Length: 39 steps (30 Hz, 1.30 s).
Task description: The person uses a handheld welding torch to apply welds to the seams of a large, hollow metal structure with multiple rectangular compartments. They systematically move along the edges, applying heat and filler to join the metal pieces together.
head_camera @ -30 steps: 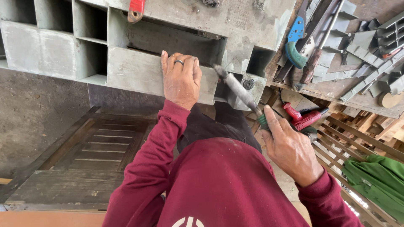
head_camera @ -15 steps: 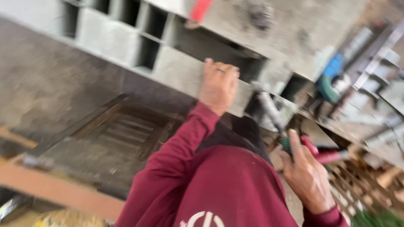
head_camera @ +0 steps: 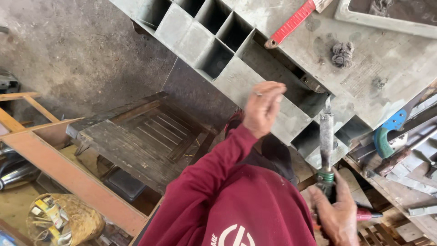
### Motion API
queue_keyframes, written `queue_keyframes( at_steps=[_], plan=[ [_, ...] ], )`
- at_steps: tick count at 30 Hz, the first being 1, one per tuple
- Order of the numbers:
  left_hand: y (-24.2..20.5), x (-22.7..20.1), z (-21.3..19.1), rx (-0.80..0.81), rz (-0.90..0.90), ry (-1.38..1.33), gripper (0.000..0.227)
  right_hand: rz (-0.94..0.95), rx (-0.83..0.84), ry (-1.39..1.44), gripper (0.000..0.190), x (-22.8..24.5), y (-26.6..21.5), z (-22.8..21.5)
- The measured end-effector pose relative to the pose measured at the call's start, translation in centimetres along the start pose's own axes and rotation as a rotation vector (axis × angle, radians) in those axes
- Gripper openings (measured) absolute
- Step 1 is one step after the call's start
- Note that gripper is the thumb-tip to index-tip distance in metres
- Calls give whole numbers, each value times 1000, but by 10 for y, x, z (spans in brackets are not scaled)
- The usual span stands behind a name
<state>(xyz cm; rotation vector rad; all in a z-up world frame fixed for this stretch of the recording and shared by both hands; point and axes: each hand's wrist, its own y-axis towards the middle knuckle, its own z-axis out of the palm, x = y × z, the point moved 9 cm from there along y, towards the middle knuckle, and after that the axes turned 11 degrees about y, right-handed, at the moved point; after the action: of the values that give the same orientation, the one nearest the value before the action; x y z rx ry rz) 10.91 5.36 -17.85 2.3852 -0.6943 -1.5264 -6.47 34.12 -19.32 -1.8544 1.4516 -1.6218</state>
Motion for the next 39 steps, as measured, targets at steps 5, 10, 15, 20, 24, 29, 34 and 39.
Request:
queue_keyframes(
  at_steps=[5, 10, 15, 20, 24, 29, 34, 39],
  plan=[
    [38, 79, -77, -65, -131, 538, 19, -193, 190, 21, 71, 54, 3, 43],
    [95, 136, -88, 194, -14, 763, 29, -56, 569, 208, 69, 105, 25, 82],
    [121, 158, -76, 352, -20, 755, 41, 215, 723, 252, 66, 130, 45, 84],
    [119, 165, -81, 317, -97, 752, 45, 17, 1035, 286, 61, 176, 60, 86],
    [127, 162, -87, 269, -125, 724, 56, 295, 908, 408, 59, 148, 74, 82],
    [139, 117, -78, 163, 73, 824, 59, 168, 779, 327, 46, 130, 74, 78],
    [125, 71, 18, 494, 119, 679, 67, 175, 661, 355, 48, 125, 68, 72],
    [193, 63, 45, 371, 343, 682, 44, 225, 613, 244, 47, 118, 75, 63]
  ],
)
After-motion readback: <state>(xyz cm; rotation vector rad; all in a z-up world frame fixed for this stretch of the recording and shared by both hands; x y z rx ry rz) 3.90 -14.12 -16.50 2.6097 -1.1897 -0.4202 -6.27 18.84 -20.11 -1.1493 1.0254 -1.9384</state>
